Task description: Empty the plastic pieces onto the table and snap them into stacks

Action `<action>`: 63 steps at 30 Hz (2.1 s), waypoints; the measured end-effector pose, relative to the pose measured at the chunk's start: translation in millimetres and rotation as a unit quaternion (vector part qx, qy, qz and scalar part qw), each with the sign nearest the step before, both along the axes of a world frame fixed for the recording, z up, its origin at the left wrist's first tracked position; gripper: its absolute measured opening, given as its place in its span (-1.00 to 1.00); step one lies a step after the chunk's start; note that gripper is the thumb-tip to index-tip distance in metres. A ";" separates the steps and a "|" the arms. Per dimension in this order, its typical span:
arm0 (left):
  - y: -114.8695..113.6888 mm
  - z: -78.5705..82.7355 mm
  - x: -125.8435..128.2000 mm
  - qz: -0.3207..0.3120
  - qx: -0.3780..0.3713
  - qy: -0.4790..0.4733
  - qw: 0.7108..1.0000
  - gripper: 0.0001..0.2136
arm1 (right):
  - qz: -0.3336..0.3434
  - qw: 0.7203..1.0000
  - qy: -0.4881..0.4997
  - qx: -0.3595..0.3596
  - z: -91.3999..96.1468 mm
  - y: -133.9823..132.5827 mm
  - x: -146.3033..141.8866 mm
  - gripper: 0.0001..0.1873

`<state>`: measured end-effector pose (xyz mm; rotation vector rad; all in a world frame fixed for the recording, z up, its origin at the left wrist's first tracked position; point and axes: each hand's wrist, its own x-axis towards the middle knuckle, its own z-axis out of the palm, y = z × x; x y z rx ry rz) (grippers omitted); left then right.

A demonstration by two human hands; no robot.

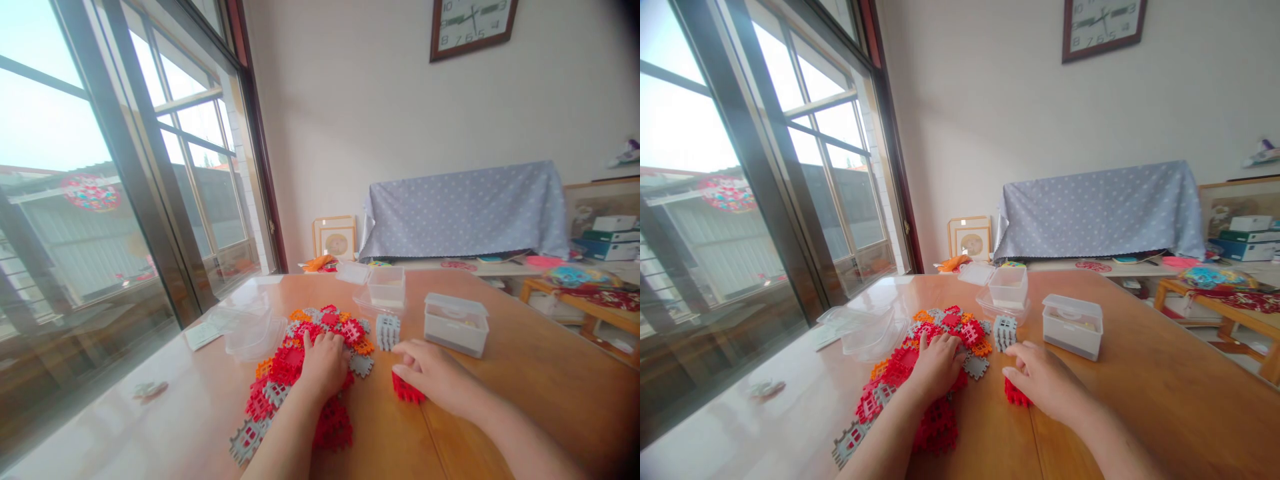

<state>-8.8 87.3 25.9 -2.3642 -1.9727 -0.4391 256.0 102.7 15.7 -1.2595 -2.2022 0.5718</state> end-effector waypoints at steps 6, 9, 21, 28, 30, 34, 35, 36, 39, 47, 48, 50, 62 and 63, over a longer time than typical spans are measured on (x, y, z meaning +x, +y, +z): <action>9.7 -12.5 -5.3 0.010 -0.001 -0.017 1.000 -0.44 | 0.000 1.000 0.002 0.004 3.3 -1.9 -0.4 -0.70; 12.8 -15.6 -6.1 0.045 -0.021 -0.010 0.999 -0.40 | 0.000 1.000 0.004 0.007 4.6 -1.7 -0.8 -0.70; 10.6 -10.3 -7.4 0.060 0.024 -0.008 0.998 -0.37 | -0.005 1.000 0.008 0.008 2.8 -2.2 -0.4 -0.70; 10.1 -0.4 -4.9 0.074 0.056 0.012 0.996 -0.53 | -0.007 1.000 0.007 0.003 3.8 -2.0 -1.0 -0.69; 8.8 2.2 -5.4 0.073 0.060 0.012 0.995 -0.65 | -0.007 1.000 0.003 0.002 4.7 -2.0 -1.5 -0.69; 5.7 8.9 -8.3 0.068 0.076 -0.016 0.995 -0.76 | -0.011 1.000 0.008 0.010 6.7 -1.3 -2.8 -0.69; 4.7 11.2 -8.8 0.063 0.086 -0.029 0.994 -0.76 | -0.011 1.000 0.013 0.013 7.6 -1.2 -3.3 -0.70; 3.8 13.6 -8.8 0.054 0.097 -0.043 0.993 -0.77 | -0.012 1.000 0.021 0.014 8.7 -1.4 -3.9 -0.70; -0.2 20.7 -4.6 0.000 0.128 -0.094 0.987 -0.77 | -0.017 0.999 0.049 0.010 13.5 -3.7 -6.6 -0.69; -19.6 25.8 27.7 -0.210 0.138 -0.185 0.950 -0.70 | 0.036 0.988 0.136 -0.064 25.3 -16.4 -12.6 -0.23; -21.5 25.9 30.3 -0.219 0.138 -0.190 0.947 -0.70 | 0.041 0.987 0.139 -0.067 26.1 -17.0 -13.1 -0.27; -23.9 25.8 33.7 -0.228 0.132 -0.206 0.942 -0.70 | 0.057 0.986 0.139 -0.069 28.2 -18.1 -14.3 -0.40; -16.2 11.7 51.2 -0.129 -0.128 -0.683 0.708 -0.73 | 0.014 0.996 0.075 0.050 31.3 -19.8 -18.5 -0.47; -16.2 12.1 50.9 -0.127 -0.142 -0.701 0.687 -0.67 | 0.019 0.996 0.073 0.049 30.7 -19.9 -18.7 -0.46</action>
